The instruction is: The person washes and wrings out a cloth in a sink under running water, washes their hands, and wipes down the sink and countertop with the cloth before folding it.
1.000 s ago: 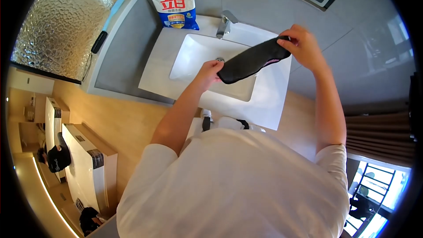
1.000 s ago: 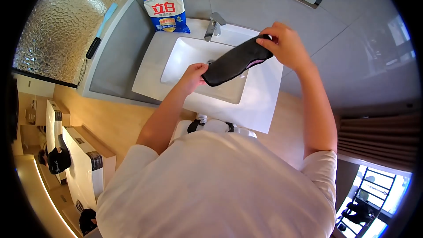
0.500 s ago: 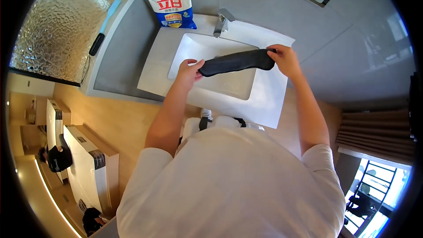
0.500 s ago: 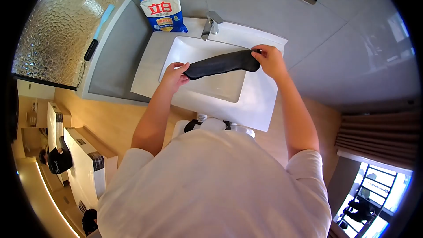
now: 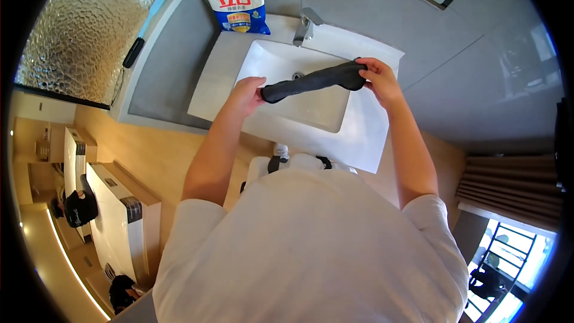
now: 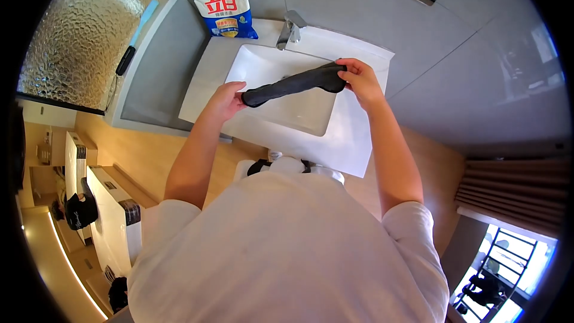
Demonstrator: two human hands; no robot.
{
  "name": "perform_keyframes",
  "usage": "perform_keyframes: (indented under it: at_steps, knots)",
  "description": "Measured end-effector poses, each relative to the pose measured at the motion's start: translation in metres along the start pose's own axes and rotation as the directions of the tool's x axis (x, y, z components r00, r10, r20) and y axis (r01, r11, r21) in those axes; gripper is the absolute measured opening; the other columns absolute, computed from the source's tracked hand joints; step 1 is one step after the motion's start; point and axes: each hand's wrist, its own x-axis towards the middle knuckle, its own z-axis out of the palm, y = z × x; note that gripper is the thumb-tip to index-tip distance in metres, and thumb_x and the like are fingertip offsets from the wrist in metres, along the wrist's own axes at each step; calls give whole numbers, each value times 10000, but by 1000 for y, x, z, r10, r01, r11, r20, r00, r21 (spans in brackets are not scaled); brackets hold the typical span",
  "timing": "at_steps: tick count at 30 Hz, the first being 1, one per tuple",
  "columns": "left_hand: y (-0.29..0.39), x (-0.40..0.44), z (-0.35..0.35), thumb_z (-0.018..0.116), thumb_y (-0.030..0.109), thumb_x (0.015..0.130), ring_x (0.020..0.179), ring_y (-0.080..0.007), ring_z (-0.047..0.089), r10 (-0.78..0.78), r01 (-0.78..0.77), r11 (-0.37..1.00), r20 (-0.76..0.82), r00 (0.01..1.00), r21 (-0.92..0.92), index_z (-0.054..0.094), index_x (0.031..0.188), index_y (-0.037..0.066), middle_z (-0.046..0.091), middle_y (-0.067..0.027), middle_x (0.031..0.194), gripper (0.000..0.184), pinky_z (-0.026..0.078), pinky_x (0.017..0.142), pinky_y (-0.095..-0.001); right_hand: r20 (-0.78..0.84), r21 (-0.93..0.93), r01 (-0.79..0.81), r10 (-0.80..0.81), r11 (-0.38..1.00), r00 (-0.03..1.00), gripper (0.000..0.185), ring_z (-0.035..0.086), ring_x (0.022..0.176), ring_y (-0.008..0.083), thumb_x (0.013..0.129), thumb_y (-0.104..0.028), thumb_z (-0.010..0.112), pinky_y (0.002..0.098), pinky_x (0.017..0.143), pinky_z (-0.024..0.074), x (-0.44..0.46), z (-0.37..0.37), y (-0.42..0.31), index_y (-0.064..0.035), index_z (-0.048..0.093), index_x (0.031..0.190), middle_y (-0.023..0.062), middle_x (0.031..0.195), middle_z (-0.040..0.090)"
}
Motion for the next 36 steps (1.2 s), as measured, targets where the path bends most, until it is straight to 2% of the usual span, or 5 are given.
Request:
perform_keyframes:
  at_steps: [10,15,21,28,36]
  knots:
    - [-11,-3,0,672,-81,777,876,-223,667,456,-297,708,-93,885,641,648,1177,18,673,-129,1039,413,552,780,-351,-109,-45,-5,0,999,994,279,616,849,155,842,52,693,293,757,506,13,14,30,14,679,1119,69,933,672]
    - [-3,-8,-9,701,-52,781,813,-187,663,562,-511,290,288,776,809,720,1049,-6,708,-99,1018,272,538,755,-308,30,-398,2,10,917,1000,285,629,928,182,871,58,652,314,816,516,20,7,26,31,688,1152,99,1028,682]
    - [-1,-11,-10,683,38,897,852,-177,654,231,-229,973,-137,963,28,641,1156,-6,680,-88,967,266,531,782,-294,-8,30,-81,81,996,997,210,631,881,169,897,21,624,302,798,513,14,21,4,27,711,1089,91,989,685]
    - [-29,-9,-7,701,-46,858,816,-168,626,450,-426,893,-271,851,143,622,1178,11,656,-95,968,335,527,785,-292,2,115,-53,53,992,999,215,625,847,162,905,13,640,289,755,511,20,21,19,13,702,1112,67,957,674]
    - [-5,-66,17,676,-131,795,851,-267,673,876,-693,-99,393,279,714,674,1068,-3,672,-146,1000,302,546,776,-332,23,-71,-184,186,980,982,264,616,844,180,850,38,690,292,757,502,35,7,29,14,702,1112,72,965,677]
